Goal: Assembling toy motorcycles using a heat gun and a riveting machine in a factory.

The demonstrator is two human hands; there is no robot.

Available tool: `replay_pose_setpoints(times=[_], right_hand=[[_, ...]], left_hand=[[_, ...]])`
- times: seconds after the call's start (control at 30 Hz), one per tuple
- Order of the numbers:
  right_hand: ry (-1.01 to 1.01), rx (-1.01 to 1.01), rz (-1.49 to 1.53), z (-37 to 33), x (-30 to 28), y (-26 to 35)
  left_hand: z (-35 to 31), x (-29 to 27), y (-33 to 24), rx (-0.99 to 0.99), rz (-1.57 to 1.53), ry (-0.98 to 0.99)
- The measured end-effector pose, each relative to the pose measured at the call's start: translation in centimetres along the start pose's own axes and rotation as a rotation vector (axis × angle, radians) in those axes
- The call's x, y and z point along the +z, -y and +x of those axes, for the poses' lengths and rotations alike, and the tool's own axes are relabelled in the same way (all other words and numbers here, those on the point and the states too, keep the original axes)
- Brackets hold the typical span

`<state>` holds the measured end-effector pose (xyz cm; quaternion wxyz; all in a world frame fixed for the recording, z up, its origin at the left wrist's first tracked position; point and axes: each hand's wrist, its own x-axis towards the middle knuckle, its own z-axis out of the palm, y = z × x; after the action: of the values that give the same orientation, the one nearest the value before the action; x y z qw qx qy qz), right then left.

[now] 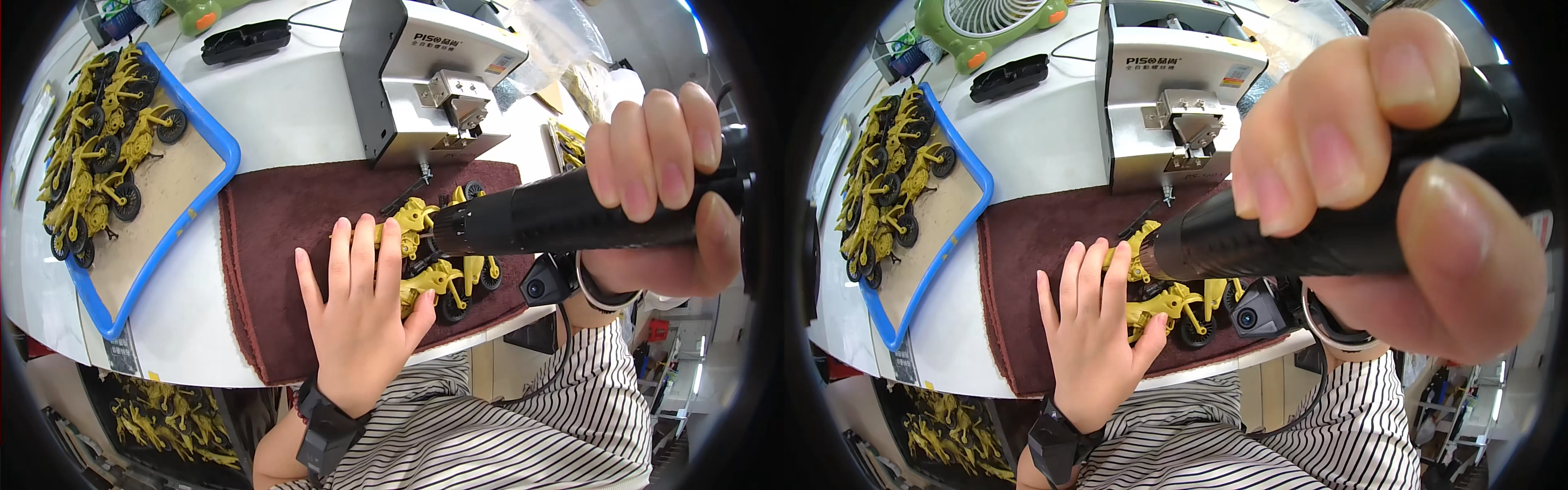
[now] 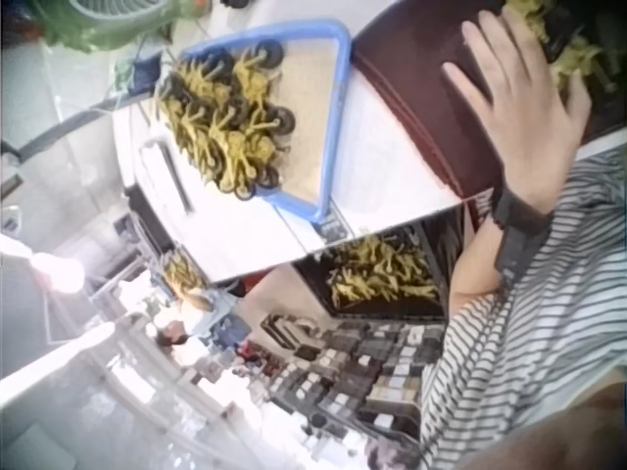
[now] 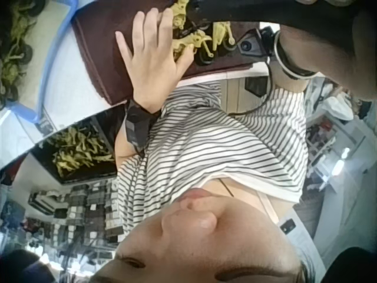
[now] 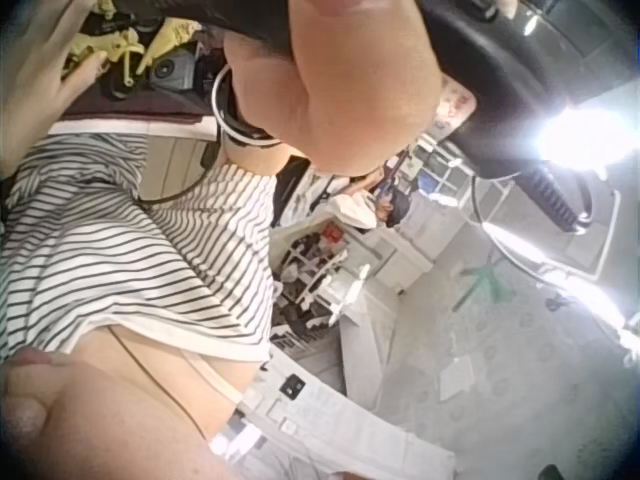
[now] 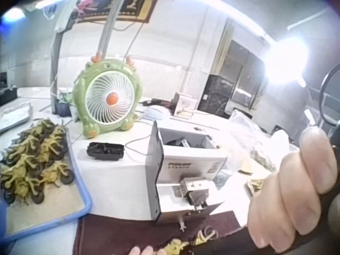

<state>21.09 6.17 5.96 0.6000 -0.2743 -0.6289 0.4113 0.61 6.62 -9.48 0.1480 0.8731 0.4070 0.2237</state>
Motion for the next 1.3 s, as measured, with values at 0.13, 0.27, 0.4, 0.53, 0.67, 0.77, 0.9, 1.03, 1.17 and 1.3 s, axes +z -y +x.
replay_pose_setpoints(times=[0.13, 0.27, 0.4, 0.53, 0.67, 0.77, 0.9, 1.03, 1.17, 1.3], right_hand=[[-0.209, -0.158, -0.009, 0.4, -1.5, 2.3], [-0.270, -0.111, -0.121, 1.5, -5.4, 5.1], [-0.213, -0.070, -0.218, 3.6, -5.4, 3.9], [-0.246, -0.080, -0.295, 4.4, -5.3, 1.7], [-0.194, -0.038, -0.253, 4.8, -5.0, 1.2], [-0.104, 0.019, -0.125, 3.3, -4.2, 1.9], [-0.088, -0.033, -0.015, 0.0, -0.4, 2.8], [0.017, 0.106, -0.064, -1.8, 1.8, 2.2], [0.037, -0.015, -0.072, -3.4, 1.2, 1.1], [0.035, -0.033, -0.037, -3.5, 1.6, -0.5]], left_hand=[[-0.3, -0.7, 0.1, -0.040, -0.038, 0.029], [-0.1, -0.3, 0.0, -0.005, -0.079, 0.032], [-0.4, -0.1, 0.1, 0.011, -0.112, -0.014], [-0.3, -0.1, 0.1, 0.007, -0.125, -0.008], [-0.4, -0.4, 0.2, -0.005, -0.124, -0.018], [-0.5, -0.1, 0.4, 0.006, -0.122, -0.030], [-0.2, -0.1, 0.0, 0.022, -0.162, -0.023], [-0.4, -0.5, 0.3, -0.002, -0.121, -0.035], [-0.3, 0.1, 0.1, 0.025, -0.121, -0.042], [-0.3, 0.3, 0.2, 0.020, -0.121, -0.042]])
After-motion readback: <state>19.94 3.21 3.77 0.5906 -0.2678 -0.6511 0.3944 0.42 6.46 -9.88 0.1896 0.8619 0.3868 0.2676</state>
